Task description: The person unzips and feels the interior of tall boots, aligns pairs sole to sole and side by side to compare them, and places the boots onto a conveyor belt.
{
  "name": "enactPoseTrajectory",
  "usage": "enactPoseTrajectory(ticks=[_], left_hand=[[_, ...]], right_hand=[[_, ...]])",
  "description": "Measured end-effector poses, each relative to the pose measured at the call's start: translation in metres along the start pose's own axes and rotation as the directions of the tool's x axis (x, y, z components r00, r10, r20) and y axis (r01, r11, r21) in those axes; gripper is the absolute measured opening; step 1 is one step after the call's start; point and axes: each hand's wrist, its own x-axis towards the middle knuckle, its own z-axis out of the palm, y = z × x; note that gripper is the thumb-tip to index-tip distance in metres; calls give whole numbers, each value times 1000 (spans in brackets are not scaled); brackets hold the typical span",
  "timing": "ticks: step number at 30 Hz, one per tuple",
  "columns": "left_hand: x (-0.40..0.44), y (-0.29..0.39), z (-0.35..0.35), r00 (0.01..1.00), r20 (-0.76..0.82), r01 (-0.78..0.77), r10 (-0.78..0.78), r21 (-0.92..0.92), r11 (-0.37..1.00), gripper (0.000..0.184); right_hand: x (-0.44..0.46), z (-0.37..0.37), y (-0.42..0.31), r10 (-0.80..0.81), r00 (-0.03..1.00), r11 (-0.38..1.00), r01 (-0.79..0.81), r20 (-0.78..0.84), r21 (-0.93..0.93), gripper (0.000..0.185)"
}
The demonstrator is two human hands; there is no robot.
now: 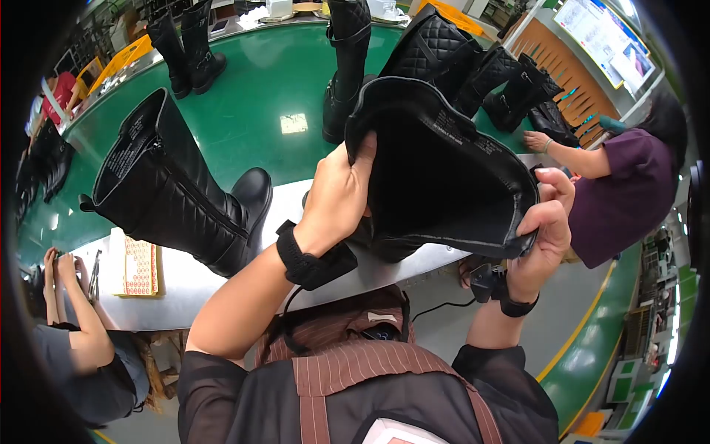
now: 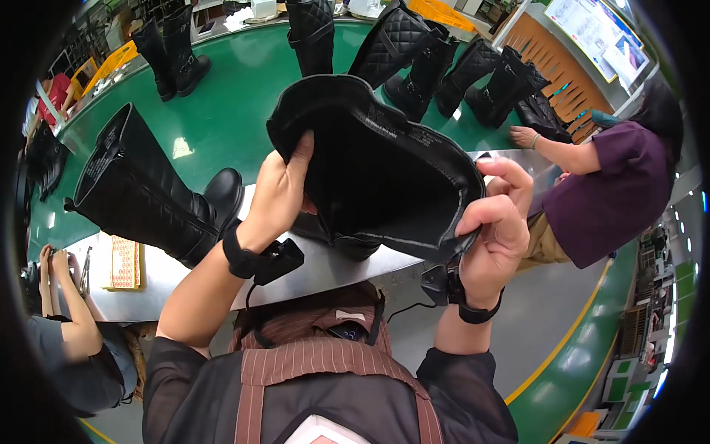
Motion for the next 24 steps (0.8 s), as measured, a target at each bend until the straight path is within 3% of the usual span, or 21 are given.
enactPoseTrajectory(ticks=[2,4,6,7,8,10,11,12,13,14,16,18,20,21,23,24], left_hand=[[-2,-4,-4,987,27,-161,159,76,984,35],[-5,-4,-13,994,61,-100,93,136,986,36],[-17,-7,-22,960,225,-195,168,102,975,59],[-26,-9,-31,966,236,-150,106,178,973,89],[-34,-22,-33,961,203,-226,188,189,956,87],[-50,-49,-45,986,156,-96,60,241,966,73],[-58,-59,-46,991,117,31,-63,254,967,57],[-64,-77,-47,968,137,172,-208,233,957,47],[-70,-81,-45,904,201,337,-377,204,919,43],[-73,-99,-41,881,237,368,-409,202,908,42],[-75,-116,-29,869,255,383,-424,194,903,42],[-74,-119,-17,852,263,435,-453,127,891,38],[-70,-120,-14,835,271,480,-478,64,875,35],[-67,-121,-14,816,271,504,-510,98,858,32],[-61,-119,-17,799,262,526,-542,132,840,29],[-57,-118,-19,744,312,575,-591,152,804,26]], right_hand=[[3,1,0,-9,999,998,11,37,-55,13],[8,14,-8,-8,998,991,17,63,-132,30],[7,26,-9,-19,999,967,28,39,-253,52],[5,27,-7,-81,996,954,90,44,-287,71],[-3,24,1,-52,998,986,48,-22,-160,78],[-17,17,11,6,988,994,11,-155,110,89],[-29,9,16,80,979,984,-47,-187,173,90],[-42,2,22,89,978,985,-58,-191,162,90],[-56,-4,31,270,959,928,-236,-84,286,89],[-71,-7,40,428,903,826,-411,46,385,88],[-118,-2,70,582,742,697,-666,334,265,89],[-131,17,75,603,541,657,-754,586,20,86],[-136,47,67,644,478,558,-828,597,61,63],[-137,56,66,642,478,558,-827,600,61,63],[-138,68,68,680,480,638,-760,554,-124,46],[-139,70,71,675,480,639,-759,561,-120,46]])
